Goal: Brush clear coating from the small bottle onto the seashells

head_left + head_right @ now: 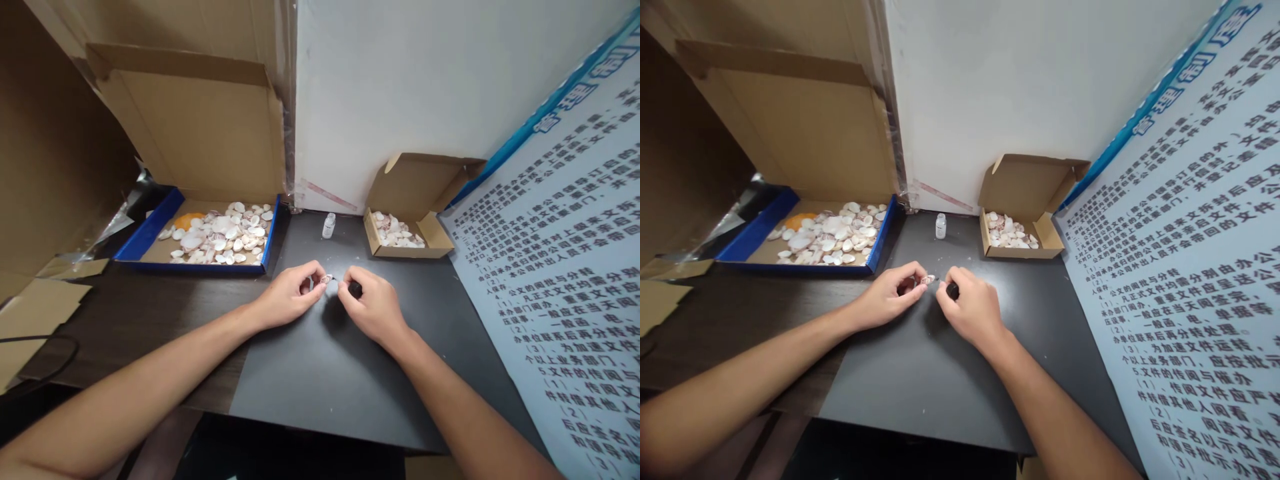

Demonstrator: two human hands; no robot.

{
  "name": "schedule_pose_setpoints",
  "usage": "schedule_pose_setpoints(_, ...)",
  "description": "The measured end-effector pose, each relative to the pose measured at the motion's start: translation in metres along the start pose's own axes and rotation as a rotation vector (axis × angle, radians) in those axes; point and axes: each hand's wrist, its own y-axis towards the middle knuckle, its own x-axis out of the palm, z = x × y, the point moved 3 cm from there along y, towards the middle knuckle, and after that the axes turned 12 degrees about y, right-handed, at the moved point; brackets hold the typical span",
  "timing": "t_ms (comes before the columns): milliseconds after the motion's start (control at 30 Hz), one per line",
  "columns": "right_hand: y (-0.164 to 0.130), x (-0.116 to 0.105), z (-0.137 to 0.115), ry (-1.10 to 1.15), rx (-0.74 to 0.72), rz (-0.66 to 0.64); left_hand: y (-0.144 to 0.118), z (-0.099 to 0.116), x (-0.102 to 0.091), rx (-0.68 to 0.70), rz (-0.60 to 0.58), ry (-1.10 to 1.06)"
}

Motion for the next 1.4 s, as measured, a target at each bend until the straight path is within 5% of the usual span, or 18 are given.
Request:
schedule_pose_setpoints(267,-0.0013,-0.0006,-0.0064,0.170,-0.112,-0.049,-0.0007,-0.0024,0.0013,0.012,-0.014,0.003)
schedule_pose_setpoints(467,0.0004,-0.0035,-0.0024,0.114,-0.029,0.011,-0.0007,-0.0036,0.0017,0.018,-0.013,0.015)
schedule_pose_setpoints(667,-0.0007,-0.0018,-0.0053,0.175,-0.139,-0.028,-0.0005,-0.0039,0.0018,0.011,-0.015,0.007)
schedule_pose_setpoints(833,0.0008,-0.0019,0.0017,0.039,-0.004,0.001,-0.0002,-0.0018,0.0008,0.008,-0.004,-0.006)
schedule_pose_setpoints(1000,-0.0011,-0.0024,-0.0044,0.175,-0.141,-0.014,-0.0004,-0.0011,0.0009,0.014,-0.019,-0.017)
schedule_pose_setpoints(1200,0.0007,-0.0045,-0.0009,0.130,-0.046,0.086,-0.0005,-0.0011,0.0009,0.011,-0.018,-0.020)
schedule_pose_setpoints(1400,-0.0001,-0.0033,-0.0010,0.196,-0.102,0.028,-0.0009,-0.0021,0.0018,0.008,-0.011,-0.035)
